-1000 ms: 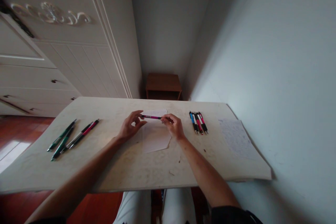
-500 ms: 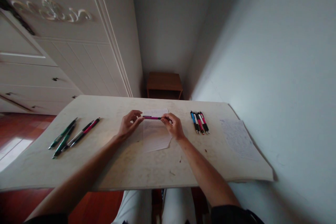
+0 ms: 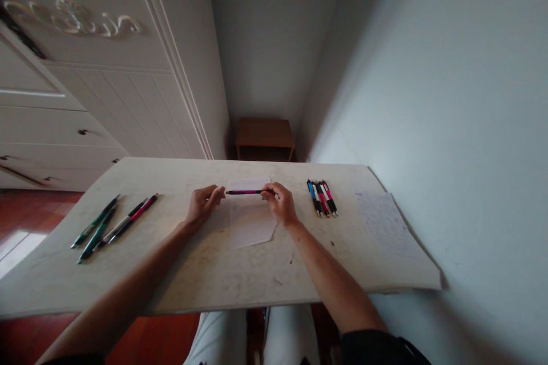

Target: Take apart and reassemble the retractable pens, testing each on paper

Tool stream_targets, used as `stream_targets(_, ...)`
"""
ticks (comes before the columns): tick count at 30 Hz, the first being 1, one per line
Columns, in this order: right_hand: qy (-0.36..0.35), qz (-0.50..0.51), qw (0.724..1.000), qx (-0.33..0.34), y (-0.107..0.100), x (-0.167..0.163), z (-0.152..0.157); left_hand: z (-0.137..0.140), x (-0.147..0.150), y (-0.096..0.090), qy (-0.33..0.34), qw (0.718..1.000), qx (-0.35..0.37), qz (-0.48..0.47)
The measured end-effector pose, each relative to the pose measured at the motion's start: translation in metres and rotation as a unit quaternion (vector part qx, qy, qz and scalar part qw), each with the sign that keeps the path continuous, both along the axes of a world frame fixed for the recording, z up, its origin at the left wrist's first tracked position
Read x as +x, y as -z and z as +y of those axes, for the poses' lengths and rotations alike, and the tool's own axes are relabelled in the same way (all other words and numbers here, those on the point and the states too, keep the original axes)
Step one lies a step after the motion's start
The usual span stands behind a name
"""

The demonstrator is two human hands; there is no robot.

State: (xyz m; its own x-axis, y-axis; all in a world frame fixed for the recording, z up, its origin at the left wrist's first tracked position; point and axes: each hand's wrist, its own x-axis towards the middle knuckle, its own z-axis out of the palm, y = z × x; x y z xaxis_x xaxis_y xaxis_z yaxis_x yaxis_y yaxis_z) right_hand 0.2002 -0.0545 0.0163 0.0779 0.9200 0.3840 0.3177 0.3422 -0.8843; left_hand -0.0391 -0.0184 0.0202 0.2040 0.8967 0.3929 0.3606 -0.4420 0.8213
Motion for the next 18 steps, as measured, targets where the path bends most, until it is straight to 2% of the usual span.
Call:
stream_targets(4, 0.022, 0.010, 1.000, 0.004, 0.0010, 0.0027, 0.0019, 0.0040, 0.0009, 0.0044, 0.017, 0.998, 0.040, -0.039)
stream_targets(6, 0.019, 0.001, 1.000, 0.008, 0.0006, 0.0030, 0.0020, 0.0056, 0.0022, 0.0050, 0.045, 0.996, 0.075, -0.030)
stream_targets(9, 0.009, -0.015, 1.000, 0.018, -0.0004, 0.0025, 0.0011, 0.0059, 0.0030, 0.0028, 0.051, 0.993, 0.108, 0.009)
stream_targets(14, 0.003, -0.027, 0.999, 0.022, -0.0006, 0.0023, 0.0005, 0.0018, -0.0004, -0.0028, 0.075, 0.993, 0.066, 0.055)
stream_targets(18, 0.016, -0.031, 0.999, 0.026, -0.0002, 0.0034, 0.0014, -0.0014, -0.0017, -0.0022, 0.086, 0.995, 0.028, 0.033)
